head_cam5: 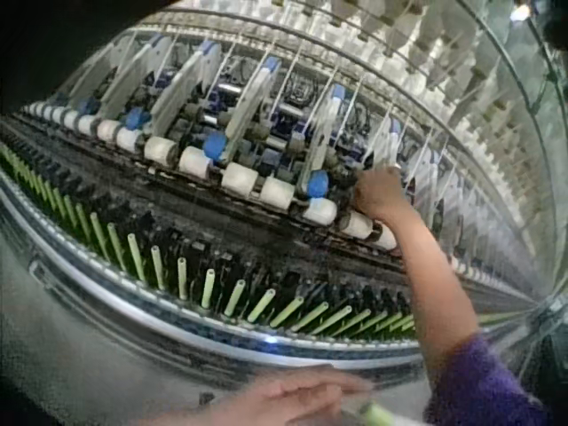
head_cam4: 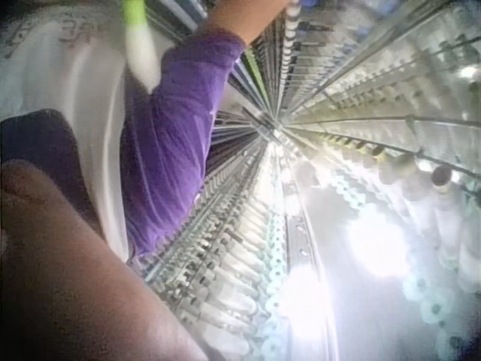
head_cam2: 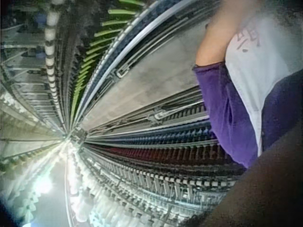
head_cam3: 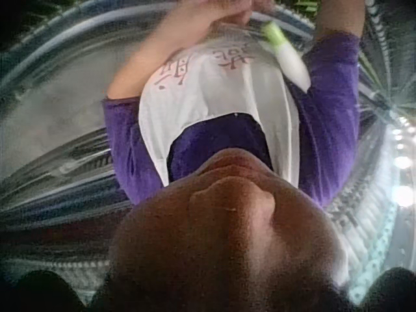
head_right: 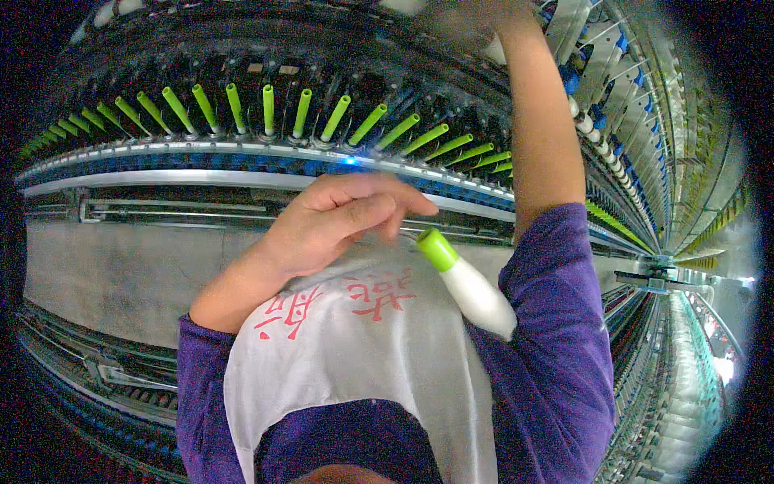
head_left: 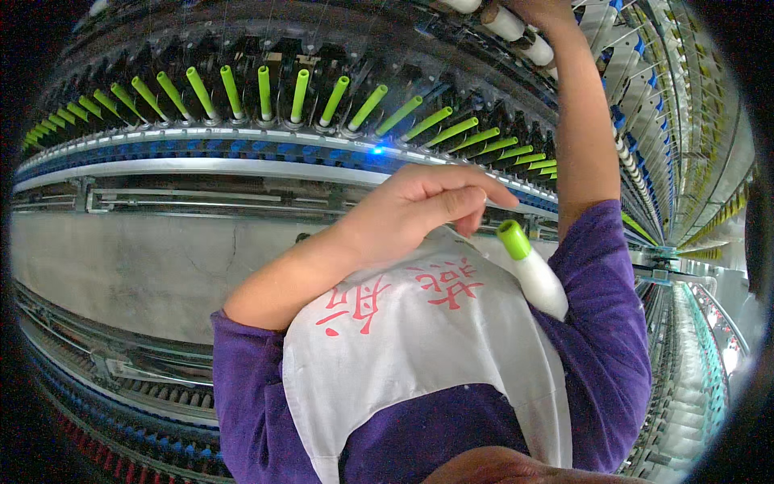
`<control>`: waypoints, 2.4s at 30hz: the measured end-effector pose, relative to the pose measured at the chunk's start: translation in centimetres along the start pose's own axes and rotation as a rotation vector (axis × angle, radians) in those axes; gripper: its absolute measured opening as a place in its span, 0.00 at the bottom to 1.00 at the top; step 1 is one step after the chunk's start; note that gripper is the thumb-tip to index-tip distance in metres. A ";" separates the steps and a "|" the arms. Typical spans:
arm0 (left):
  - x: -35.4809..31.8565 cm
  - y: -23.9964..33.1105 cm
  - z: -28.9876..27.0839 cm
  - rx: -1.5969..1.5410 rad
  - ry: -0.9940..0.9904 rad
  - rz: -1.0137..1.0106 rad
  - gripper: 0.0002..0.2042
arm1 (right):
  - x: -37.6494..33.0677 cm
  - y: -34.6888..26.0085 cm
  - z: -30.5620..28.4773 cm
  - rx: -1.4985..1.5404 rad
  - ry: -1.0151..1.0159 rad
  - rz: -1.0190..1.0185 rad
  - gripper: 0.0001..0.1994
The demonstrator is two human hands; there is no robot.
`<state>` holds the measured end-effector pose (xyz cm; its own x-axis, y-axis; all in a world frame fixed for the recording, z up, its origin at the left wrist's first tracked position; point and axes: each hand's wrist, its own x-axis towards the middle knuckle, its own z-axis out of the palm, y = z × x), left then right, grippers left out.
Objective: The person walks along a spinning machine aisle, retrieves a white thread spool, and threads it through guides and tensioners on the machine. They repeatedly tie and adjust threads at multiple stations, securing them to green-tipped spindles and ensuring the thread path is correct.
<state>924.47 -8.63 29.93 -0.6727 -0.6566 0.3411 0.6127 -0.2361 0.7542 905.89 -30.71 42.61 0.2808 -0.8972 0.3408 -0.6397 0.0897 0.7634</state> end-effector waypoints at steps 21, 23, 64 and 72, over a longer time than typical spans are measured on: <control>13.1 -16.1 9.5 0.868 0.016 0.088 0.05 | -42.9 -1.3 14.7 1.255 -0.332 0.173 0.08; 15.5 -22.0 12.8 0.880 -0.064 -0.121 0.05 | -51.8 0.6 16.9 1.487 -0.361 0.378 0.10; 66.7 -94.8 53.1 1.233 0.180 -0.375 0.09 | -96.4 71.3 81.7 2.197 -0.070 1.610 0.15; 67.6 -99.6 45.5 1.466 0.474 -0.319 0.11 | -92.8 70.1 94.2 2.315 -0.495 1.504 0.15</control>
<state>799.05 3.08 3.42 -0.3325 -0.9397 0.0800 -0.6326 0.2851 0.7201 767.55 18.09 12.81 -0.4829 -0.7482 -0.4550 0.3718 0.2952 -0.8801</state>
